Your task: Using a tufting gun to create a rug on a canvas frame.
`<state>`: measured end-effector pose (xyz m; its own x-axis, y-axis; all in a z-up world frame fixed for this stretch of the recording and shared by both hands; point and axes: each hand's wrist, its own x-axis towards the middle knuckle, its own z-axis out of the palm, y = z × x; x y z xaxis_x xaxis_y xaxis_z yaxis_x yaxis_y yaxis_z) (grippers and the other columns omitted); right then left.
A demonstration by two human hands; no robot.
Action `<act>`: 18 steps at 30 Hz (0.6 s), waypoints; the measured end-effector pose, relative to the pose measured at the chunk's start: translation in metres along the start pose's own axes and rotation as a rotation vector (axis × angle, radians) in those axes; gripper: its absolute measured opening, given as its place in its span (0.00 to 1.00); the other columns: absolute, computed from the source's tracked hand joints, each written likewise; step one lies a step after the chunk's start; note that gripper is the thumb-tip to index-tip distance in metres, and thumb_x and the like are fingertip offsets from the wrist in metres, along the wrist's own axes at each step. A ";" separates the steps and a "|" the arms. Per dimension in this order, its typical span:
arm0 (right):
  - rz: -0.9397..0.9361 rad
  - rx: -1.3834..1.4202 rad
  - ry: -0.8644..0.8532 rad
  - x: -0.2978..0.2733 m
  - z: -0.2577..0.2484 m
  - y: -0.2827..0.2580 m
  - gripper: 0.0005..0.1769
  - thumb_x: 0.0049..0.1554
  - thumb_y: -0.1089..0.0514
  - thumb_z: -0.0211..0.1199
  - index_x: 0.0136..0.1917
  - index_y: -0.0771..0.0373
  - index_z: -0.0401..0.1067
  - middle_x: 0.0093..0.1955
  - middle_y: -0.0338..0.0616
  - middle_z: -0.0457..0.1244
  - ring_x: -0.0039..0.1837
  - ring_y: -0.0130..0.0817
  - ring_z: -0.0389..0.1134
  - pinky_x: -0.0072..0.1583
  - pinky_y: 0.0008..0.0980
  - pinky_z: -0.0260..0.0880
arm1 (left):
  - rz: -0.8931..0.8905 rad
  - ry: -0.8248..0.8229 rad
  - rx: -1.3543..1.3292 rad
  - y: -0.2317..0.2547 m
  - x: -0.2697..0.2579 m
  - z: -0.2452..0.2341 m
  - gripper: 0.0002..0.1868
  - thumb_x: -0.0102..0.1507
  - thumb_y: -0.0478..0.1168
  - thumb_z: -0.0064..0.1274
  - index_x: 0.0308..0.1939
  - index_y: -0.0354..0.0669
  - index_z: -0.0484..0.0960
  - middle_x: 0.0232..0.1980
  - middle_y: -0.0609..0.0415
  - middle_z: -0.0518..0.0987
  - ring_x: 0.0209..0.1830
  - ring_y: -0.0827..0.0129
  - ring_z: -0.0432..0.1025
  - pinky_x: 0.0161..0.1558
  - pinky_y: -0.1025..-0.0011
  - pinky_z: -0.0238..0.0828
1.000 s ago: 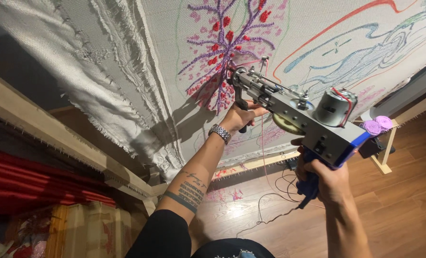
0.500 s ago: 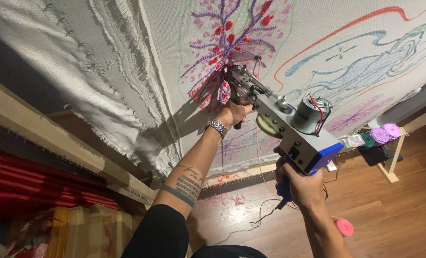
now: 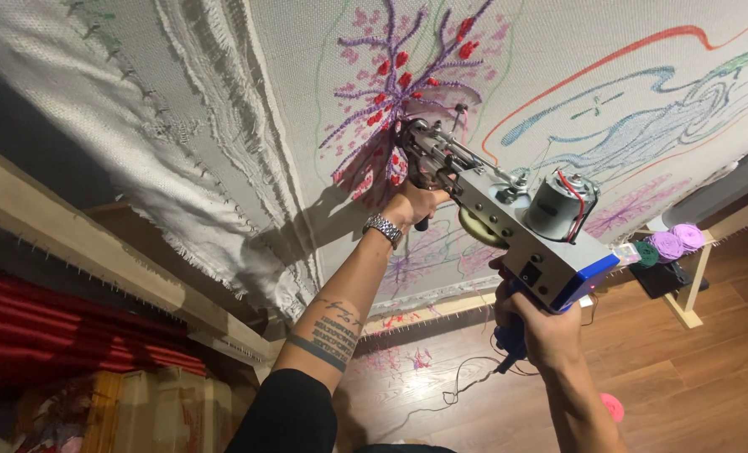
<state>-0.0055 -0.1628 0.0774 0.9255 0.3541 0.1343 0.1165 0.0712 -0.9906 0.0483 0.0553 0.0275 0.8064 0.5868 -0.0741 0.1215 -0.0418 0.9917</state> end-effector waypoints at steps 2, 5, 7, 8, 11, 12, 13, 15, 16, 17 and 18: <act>0.029 0.188 -0.167 0.013 -0.027 0.032 0.14 0.35 0.75 0.54 0.39 0.71 0.65 0.27 0.48 0.58 0.27 0.29 0.56 0.29 0.24 0.56 | 0.005 0.002 -0.008 -0.074 0.053 0.012 0.10 0.43 0.34 0.56 0.24 0.33 0.75 0.10 0.51 0.66 0.08 0.73 0.64 0.18 0.76 0.58; -0.021 0.293 -0.263 0.006 -0.035 0.014 0.13 0.36 0.74 0.51 0.38 0.71 0.64 0.25 0.48 0.55 0.25 0.29 0.54 0.27 0.25 0.56 | 0.039 -0.024 -0.074 -0.059 0.025 0.017 0.17 0.44 0.36 0.57 0.34 0.32 0.74 0.13 0.49 0.68 0.07 0.74 0.62 0.19 0.80 0.56; -0.099 0.211 -0.192 0.004 -0.047 0.009 0.06 0.34 0.74 0.53 0.27 0.67 0.65 0.20 0.48 0.54 0.23 0.31 0.57 0.26 0.28 0.61 | 0.063 -0.053 -0.130 -0.033 -0.005 0.017 0.19 0.46 0.37 0.59 0.37 0.31 0.73 0.13 0.49 0.68 0.07 0.74 0.60 0.18 0.81 0.56; -0.047 0.266 -0.298 0.010 -0.062 0.019 0.15 0.35 0.71 0.51 0.39 0.72 0.64 0.24 0.48 0.56 0.24 0.30 0.55 0.26 0.26 0.57 | 0.023 -0.125 -0.112 -0.032 -0.008 0.019 0.14 0.50 0.37 0.57 0.36 0.34 0.75 0.20 0.52 0.71 0.10 0.76 0.58 0.17 0.80 0.55; 0.023 0.317 -0.388 0.012 -0.093 0.033 0.27 0.36 0.69 0.48 0.52 0.75 0.64 0.29 0.48 0.58 0.25 0.31 0.54 0.28 0.26 0.55 | -0.013 -0.210 -0.146 -0.028 -0.024 0.028 0.11 0.52 0.41 0.56 0.33 0.38 0.76 0.25 0.57 0.72 0.14 0.79 0.55 0.16 0.80 0.52; 0.038 0.315 -0.375 0.010 -0.101 0.034 0.27 0.37 0.69 0.49 0.52 0.74 0.65 0.31 0.49 0.59 0.27 0.31 0.55 0.30 0.27 0.55 | -0.010 -0.219 -0.196 -0.026 -0.031 0.032 0.15 0.50 0.46 0.58 0.30 0.38 0.76 0.23 0.59 0.71 0.15 0.79 0.54 0.17 0.80 0.49; 0.037 0.314 -0.374 0.008 -0.106 0.036 0.27 0.37 0.69 0.49 0.52 0.74 0.65 0.31 0.49 0.59 0.27 0.31 0.55 0.30 0.27 0.55 | -0.009 -0.220 -0.197 -0.032 -0.029 0.036 0.15 0.50 0.46 0.58 0.30 0.38 0.76 0.23 0.59 0.71 0.15 0.79 0.54 0.17 0.80 0.49; 0.010 0.359 -0.349 0.004 -0.116 0.039 0.24 0.38 0.70 0.49 0.50 0.75 0.64 0.33 0.51 0.60 0.28 0.31 0.55 0.30 0.26 0.56 | 0.032 -0.248 -0.283 -0.044 -0.026 0.042 0.10 0.52 0.41 0.55 0.31 0.37 0.76 0.20 0.58 0.70 0.14 0.80 0.56 0.15 0.81 0.51; 0.010 0.358 -0.349 0.002 -0.117 0.035 0.24 0.38 0.70 0.49 0.50 0.75 0.64 0.33 0.51 0.60 0.28 0.31 0.55 0.30 0.26 0.56 | 0.032 -0.248 -0.284 -0.033 -0.032 0.042 0.10 0.52 0.41 0.55 0.31 0.37 0.76 0.20 0.58 0.70 0.14 0.80 0.56 0.15 0.81 0.51; 0.012 0.365 -0.340 -0.001 -0.118 0.030 0.26 0.37 0.69 0.48 0.52 0.76 0.64 0.33 0.52 0.60 0.28 0.32 0.55 0.31 0.28 0.56 | 0.043 -0.250 -0.152 -0.023 -0.038 0.041 0.10 0.53 0.43 0.54 0.29 0.40 0.78 0.18 0.59 0.68 0.13 0.79 0.56 0.16 0.80 0.51; 0.015 0.372 -0.330 -0.004 -0.118 0.026 0.29 0.36 0.69 0.48 0.53 0.76 0.64 0.34 0.53 0.60 0.28 0.32 0.54 0.32 0.29 0.57 | 0.054 -0.251 -0.021 -0.012 -0.044 0.041 0.11 0.54 0.46 0.54 0.28 0.42 0.80 0.16 0.60 0.67 0.12 0.78 0.57 0.16 0.79 0.52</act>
<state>0.0368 -0.2722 0.0481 0.7556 0.6296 0.1806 -0.0878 0.3706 -0.9246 0.0346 -0.0031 0.0143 0.9301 0.3650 -0.0418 0.0643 -0.0497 0.9967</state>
